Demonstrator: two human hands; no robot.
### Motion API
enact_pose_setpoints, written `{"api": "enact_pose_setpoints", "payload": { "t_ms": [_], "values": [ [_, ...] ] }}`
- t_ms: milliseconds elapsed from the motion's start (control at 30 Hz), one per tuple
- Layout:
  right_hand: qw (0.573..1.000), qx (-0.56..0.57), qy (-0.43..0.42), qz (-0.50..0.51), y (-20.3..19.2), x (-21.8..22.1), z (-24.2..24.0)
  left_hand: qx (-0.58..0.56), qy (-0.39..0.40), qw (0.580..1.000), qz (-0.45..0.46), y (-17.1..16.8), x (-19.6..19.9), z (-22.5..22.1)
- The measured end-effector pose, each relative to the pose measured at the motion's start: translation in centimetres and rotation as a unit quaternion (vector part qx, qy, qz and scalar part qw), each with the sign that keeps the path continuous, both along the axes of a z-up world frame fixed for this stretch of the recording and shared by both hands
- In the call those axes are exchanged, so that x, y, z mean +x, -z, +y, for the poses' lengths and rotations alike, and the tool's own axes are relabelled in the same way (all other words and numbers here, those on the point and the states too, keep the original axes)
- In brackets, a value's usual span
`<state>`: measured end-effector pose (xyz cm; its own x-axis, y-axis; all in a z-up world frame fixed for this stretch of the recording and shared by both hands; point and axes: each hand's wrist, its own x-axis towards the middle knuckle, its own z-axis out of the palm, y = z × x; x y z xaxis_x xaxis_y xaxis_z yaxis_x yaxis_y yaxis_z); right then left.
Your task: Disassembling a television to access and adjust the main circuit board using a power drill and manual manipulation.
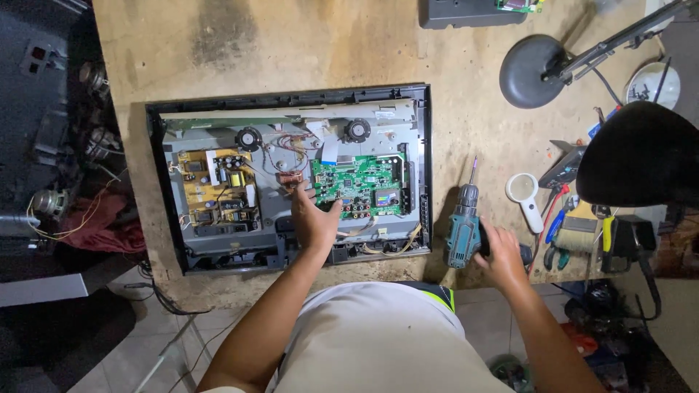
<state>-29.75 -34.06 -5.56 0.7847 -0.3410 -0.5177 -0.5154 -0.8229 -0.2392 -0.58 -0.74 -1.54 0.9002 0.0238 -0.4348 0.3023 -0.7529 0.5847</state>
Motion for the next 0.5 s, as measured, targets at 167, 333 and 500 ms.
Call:
{"api": "enact_pose_setpoints", "payload": {
  "t_ms": [167,333,500],
  "values": [
    [0.998,0.043,0.046,-0.014,-4.1,0.4,1.4,-0.003,0.023,0.999,-0.022,-0.1,-0.5,-0.2],
    [0.987,0.114,0.110,-0.009,-9.8,2.3,3.3,0.035,0.094,0.991,-0.091,-1.2,-1.3,-1.0],
    [0.942,0.230,0.230,-0.078,-12.5,1.9,5.4,0.054,0.449,0.887,-0.093,-1.4,1.2,-3.1]
  ]
}}
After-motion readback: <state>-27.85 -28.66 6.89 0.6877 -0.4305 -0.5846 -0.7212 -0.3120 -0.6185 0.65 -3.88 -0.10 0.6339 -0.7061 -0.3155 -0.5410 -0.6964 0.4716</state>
